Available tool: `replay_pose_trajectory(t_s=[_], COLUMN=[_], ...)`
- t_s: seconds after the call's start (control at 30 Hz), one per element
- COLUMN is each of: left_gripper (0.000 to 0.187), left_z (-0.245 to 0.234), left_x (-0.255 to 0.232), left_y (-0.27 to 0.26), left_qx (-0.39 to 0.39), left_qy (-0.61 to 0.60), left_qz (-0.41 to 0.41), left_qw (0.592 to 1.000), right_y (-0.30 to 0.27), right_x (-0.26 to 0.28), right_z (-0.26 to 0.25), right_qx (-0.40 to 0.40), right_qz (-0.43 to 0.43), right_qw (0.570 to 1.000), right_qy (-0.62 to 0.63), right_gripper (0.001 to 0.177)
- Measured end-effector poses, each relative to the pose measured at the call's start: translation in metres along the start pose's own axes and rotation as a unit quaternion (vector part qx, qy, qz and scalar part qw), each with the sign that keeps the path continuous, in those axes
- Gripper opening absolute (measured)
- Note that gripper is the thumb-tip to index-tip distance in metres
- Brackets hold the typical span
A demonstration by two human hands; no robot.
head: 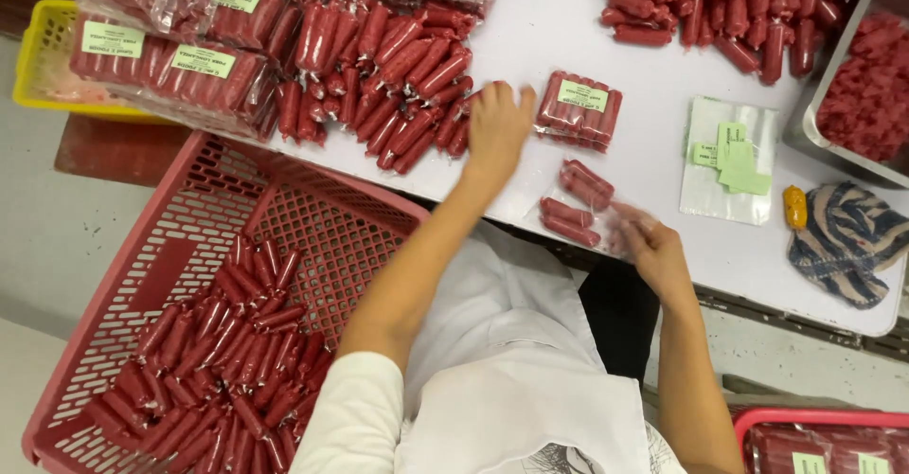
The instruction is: Packaging small red sausages into plastic bags and organizing them on a production table.
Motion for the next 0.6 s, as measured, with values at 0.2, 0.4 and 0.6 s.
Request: replay_pose_trajectory(t_s=[0.2, 0.4, 0.6], left_gripper=[0.046, 0.054, 0.026], left_z=[0.073, -0.057, -0.093], left_x=[0.045, -0.044, -0.177], left_y=[0.038, 0.04, -0.016], left_qx=[0.194, 0.179, 0.262], left_qy=[0.091, -0.022, -0.556], left_qz=[-0.019, -0.008, 0.064], left_qw=[0.977, 0.984, 0.786], right_y=[-0.041, -0.08, -0.081], right_x=[-0.04, -0.019, 0.003], right_z=[-0.03, -0.05, -0.051], right_qx=[-0.122, -0.22, -0.189], right_qz=[0.017, -0.013, -0.25], right_qw=[0.969, 0.94, 0.887], right_qy=[0.216, 0.261, 0.34], right_gripper=[0.024, 0.016, 0.046])
Point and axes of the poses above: each hand's wrist, its own y-axis towards the middle knuckle, its own z-axis out of the palm, x = y × z, the point moved 10 cm from there along y, towards the middle knuckle, and after that the axes turned 11 degrees about x, right-handed, at the moved point
